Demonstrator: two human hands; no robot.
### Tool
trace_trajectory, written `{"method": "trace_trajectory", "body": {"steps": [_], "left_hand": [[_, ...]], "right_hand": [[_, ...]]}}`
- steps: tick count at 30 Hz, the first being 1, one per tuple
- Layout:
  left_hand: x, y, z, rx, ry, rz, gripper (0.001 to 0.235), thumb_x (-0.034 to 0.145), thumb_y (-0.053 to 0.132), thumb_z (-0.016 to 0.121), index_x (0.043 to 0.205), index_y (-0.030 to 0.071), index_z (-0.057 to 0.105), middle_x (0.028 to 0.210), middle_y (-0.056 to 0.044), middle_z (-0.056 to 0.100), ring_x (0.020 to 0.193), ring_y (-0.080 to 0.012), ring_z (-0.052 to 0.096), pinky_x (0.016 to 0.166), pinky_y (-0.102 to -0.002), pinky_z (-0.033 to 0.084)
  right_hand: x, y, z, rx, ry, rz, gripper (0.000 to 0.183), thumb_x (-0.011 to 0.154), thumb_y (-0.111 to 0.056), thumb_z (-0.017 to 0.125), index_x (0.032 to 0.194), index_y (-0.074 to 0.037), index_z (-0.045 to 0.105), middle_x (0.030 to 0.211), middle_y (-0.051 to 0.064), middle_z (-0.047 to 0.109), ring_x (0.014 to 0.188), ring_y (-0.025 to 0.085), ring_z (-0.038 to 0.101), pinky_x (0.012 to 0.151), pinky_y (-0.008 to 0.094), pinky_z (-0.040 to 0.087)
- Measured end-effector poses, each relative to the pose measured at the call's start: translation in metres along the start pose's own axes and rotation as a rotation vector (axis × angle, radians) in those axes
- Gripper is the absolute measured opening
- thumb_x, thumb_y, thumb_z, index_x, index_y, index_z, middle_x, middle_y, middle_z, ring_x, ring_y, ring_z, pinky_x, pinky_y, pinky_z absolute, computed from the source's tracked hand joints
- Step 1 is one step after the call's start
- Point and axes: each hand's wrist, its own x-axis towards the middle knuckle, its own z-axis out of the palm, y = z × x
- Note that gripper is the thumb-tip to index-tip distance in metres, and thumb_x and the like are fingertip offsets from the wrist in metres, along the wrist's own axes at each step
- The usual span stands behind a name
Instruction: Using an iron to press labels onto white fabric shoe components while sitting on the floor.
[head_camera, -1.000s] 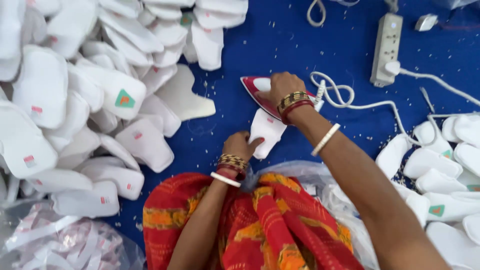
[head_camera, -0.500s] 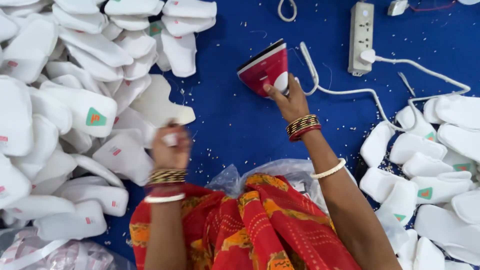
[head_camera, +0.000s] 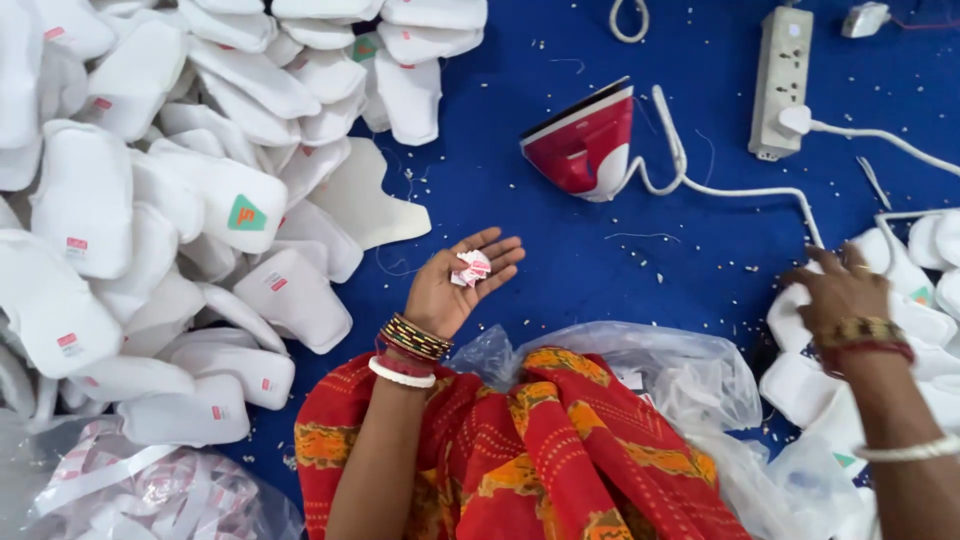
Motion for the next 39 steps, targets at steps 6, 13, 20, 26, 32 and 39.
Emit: {"method": "trace_trajectory", "body": {"steps": [6,13,20,26,32,39], "left_hand": [[-0.010,0.012,0.013,0.113,-0.137,0.030,0.062,0.094,0.007,0.037,0.154,-0.009,0.031,0.153,-0.034,0.043,0.141,-0.0428,0.048,0.116,-0.048,0.045],[-0.012,0.018,0.016,0.166,-0.182,0.043,0.062,0.098,0.004,0.039,0.157,-0.009,0.026,0.155,-0.033,0.041,0.142,-0.0410,0.048,0.116,-0.047,0.045],[-0.013,0.021,0.007,0.202,-0.143,0.045,0.065,0.098,-0.001,0.041,0.159,-0.006,0.020,0.154,-0.035,0.042,0.140,-0.0417,0.050,0.113,-0.045,0.049],[-0.003,0.011,0.007,0.313,-0.123,-0.083,0.075,0.099,-0.002,0.046,0.164,0.006,0.010,0.144,-0.028,0.051,0.130,-0.0347,0.058,0.108,-0.043,0.053],[0.007,-0.003,-0.013,0.334,-0.188,-0.089,0.075,0.106,0.004,0.048,0.167,0.011,0.005,0.137,-0.022,0.058,0.121,-0.0271,0.063,0.108,-0.041,0.054],[0.015,-0.006,-0.014,0.286,-0.197,-0.110,0.075,0.104,0.002,0.047,0.166,0.009,0.006,0.141,-0.024,0.055,0.124,-0.0281,0.064,0.107,-0.040,0.052]], "right_hand": [[-0.009,0.049,0.034,-0.230,0.315,-0.005,0.035,0.068,-0.038,0.083,0.102,-0.042,0.077,0.136,-0.009,0.068,0.136,0.021,0.059,0.112,0.033,0.050],[-0.014,-0.144,-0.102,1.258,0.049,0.114,0.048,0.090,-0.030,0.080,0.124,0.000,0.067,0.104,0.020,0.076,0.088,0.027,0.075,0.073,0.041,0.060],[-0.001,-0.275,-0.108,1.084,0.194,-0.018,0.072,0.076,-0.025,0.088,0.132,0.007,0.055,0.113,0.024,0.063,0.090,0.035,0.067,0.075,0.043,0.055],[-0.038,-0.247,-0.191,1.160,0.666,-0.437,0.031,0.094,-0.015,0.073,0.124,-0.008,0.072,0.116,0.015,0.057,0.099,0.031,0.061,0.079,0.040,0.053],[-0.022,-0.263,-0.172,1.323,0.462,-0.402,0.014,0.088,-0.018,0.078,0.098,-0.008,0.076,0.106,0.008,0.066,0.100,0.023,0.064,0.077,0.033,0.055],[0.008,-0.247,-0.158,1.530,0.104,-0.424,0.017,0.097,-0.023,0.073,0.106,-0.008,0.071,0.110,0.007,0.065,0.096,0.016,0.071,0.081,0.029,0.058]]}}
